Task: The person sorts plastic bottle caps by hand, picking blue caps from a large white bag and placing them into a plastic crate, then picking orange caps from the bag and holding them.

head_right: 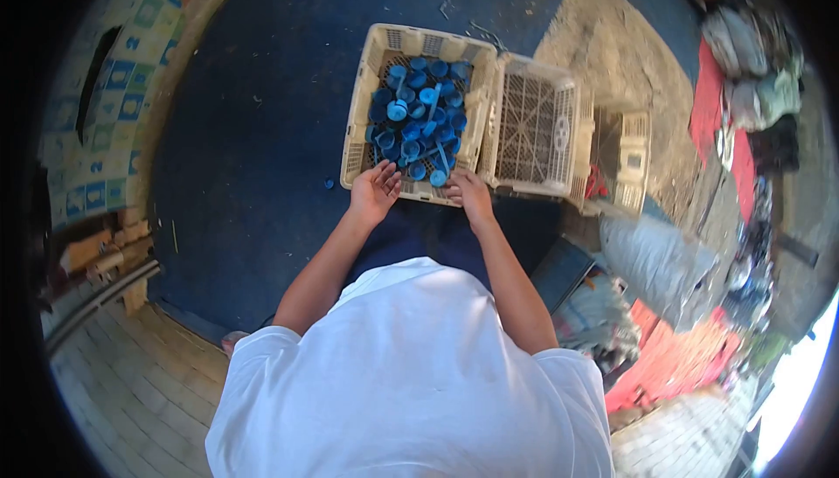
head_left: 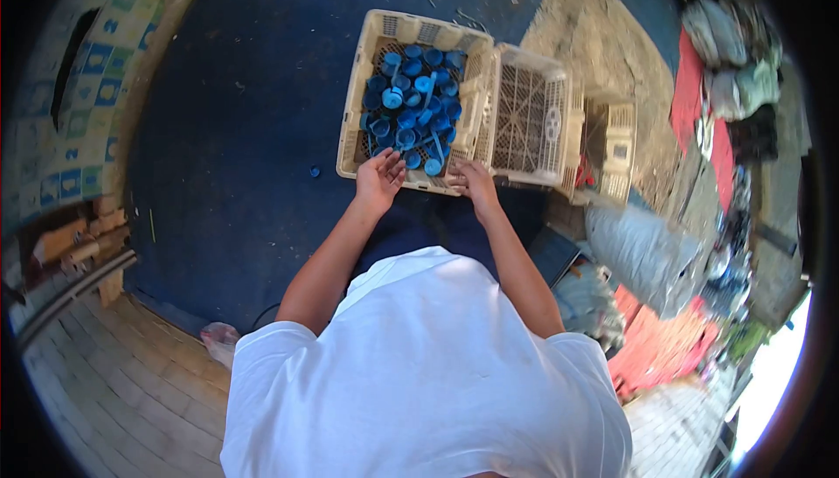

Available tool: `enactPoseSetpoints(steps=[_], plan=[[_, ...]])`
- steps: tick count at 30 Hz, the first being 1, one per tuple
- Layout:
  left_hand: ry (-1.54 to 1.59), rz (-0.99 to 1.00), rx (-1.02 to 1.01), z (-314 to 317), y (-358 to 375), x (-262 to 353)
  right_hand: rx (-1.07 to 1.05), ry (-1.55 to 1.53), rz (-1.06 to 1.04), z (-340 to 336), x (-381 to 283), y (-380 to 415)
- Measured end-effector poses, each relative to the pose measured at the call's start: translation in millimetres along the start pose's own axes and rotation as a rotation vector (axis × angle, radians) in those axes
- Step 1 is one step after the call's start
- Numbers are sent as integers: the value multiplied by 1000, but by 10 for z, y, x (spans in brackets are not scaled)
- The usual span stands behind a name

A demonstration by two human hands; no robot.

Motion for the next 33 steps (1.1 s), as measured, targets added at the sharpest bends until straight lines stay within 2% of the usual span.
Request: enactPoseSetpoints(steps=[2, 8, 13, 18, 23, 28, 31, 33], plan=[[-64, -39, -9, 83, 17, -68, 76, 26, -53, -255, 123, 31], [-237, -87, -46, 543, 13, -376, 285, -278, -115, -1185, 397, 428], [-343, -107, -65, 1164, -19, -1019, 459, -468, -177, -2217, 629, 863], [-550, -206, -135, 1786, -11, -2165, 609, -680, -282, -3272, 1077, 1382], [-676, -361, -161, 2338, -34, -3666, 747, -864, -280, -4258, 1815, 1972], [-740, -534, -296, 2987, 447, -5139, 917, -981, -212, -5035, 2450, 2692], [-834, -590, -364, 3206, 691, -5706, 999, -1036, -239, -5415, 2620, 2961], [-859, -637, -339, 3237, 769, -5939, 1041, -1053, -247, -5564, 2711, 3086]])
Point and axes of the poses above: each hand's wrist, its own y-axis away from the middle knuckle, its own z-axis out of the palm, x = y × z, the point moved 10 cm from there along -y, towards the middle knuckle, and after that the axes turned 2 degrees about -x, right-handed, at the moved point
